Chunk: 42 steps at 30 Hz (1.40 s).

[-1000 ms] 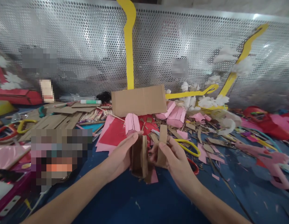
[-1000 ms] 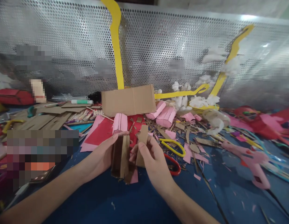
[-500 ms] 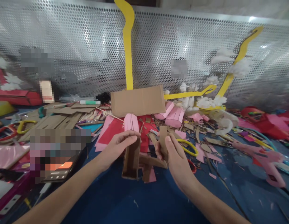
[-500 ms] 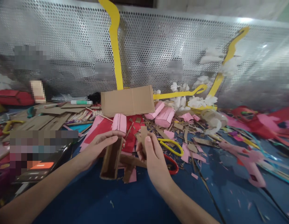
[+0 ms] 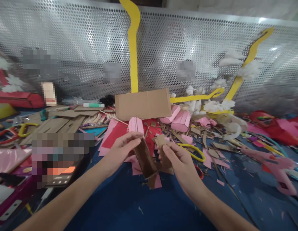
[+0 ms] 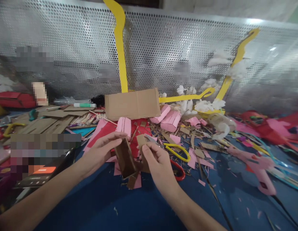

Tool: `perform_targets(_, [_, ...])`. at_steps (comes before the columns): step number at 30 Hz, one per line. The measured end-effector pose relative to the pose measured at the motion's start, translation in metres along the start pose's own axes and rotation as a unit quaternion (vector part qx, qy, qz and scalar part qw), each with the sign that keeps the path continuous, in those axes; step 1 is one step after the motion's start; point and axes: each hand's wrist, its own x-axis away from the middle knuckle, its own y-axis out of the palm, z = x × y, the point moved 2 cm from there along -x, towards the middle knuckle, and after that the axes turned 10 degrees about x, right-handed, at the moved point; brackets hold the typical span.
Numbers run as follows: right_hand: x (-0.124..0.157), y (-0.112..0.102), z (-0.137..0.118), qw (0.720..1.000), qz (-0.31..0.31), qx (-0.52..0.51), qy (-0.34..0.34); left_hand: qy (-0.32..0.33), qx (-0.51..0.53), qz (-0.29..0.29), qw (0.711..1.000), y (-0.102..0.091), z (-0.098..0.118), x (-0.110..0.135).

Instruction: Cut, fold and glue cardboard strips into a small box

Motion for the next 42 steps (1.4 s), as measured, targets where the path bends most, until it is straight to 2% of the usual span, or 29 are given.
perform_targets(4, [0.002, 0.003, -0.005, 0.999, -0.031, 0.030, 0.002, 0.051, -0.086, -0.082, 0.992, 0.002, -0.006, 0.000])
perform_targets(7, [0.002, 0.004, -0.008, 0.999, -0.040, 0.030, 0.004, 0.052, -0.094, -0.104, 0.989, 0.003, -0.008, 0.001])
perform_targets(11, [0.001, 0.003, -0.005, 0.999, -0.031, 0.003, 0.035, 0.008, -0.036, -0.097, 0.995, 0.005, -0.008, 0.002])
perform_targets(15, [0.002, 0.003, -0.002, 0.998, -0.029, -0.004, 0.049, -0.057, 0.065, -0.077, 0.993, 0.010, -0.009, 0.003])
perform_targets(18, [0.003, 0.005, -0.004, 0.998, -0.030, -0.020, 0.046, -0.105, 0.115, -0.097, 0.983, 0.012, -0.009, 0.005])
perform_targets(21, [0.003, 0.007, -0.008, 0.998, -0.027, -0.033, 0.051, -0.138, 0.113, -0.120, 0.977, 0.009, -0.008, 0.007])
perform_targets(27, [0.004, 0.008, -0.011, 0.997, -0.036, -0.042, 0.058, -0.161, 0.081, -0.185, 0.966, 0.005, -0.010, 0.010])
perform_targets(32, [0.003, 0.007, -0.010, 0.995, -0.037, -0.055, 0.072, -0.161, 0.103, -0.166, 0.967, 0.007, -0.011, 0.009])
perform_targets(37, [0.004, 0.008, -0.006, 0.992, -0.061, -0.072, 0.083, -0.099, 0.110, -0.111, 0.983, 0.008, -0.008, 0.006])
perform_targets(42, [0.007, 0.009, -0.009, 0.987, -0.073, -0.111, 0.089, -0.070, 0.101, -0.099, 0.987, 0.009, -0.008, 0.006])
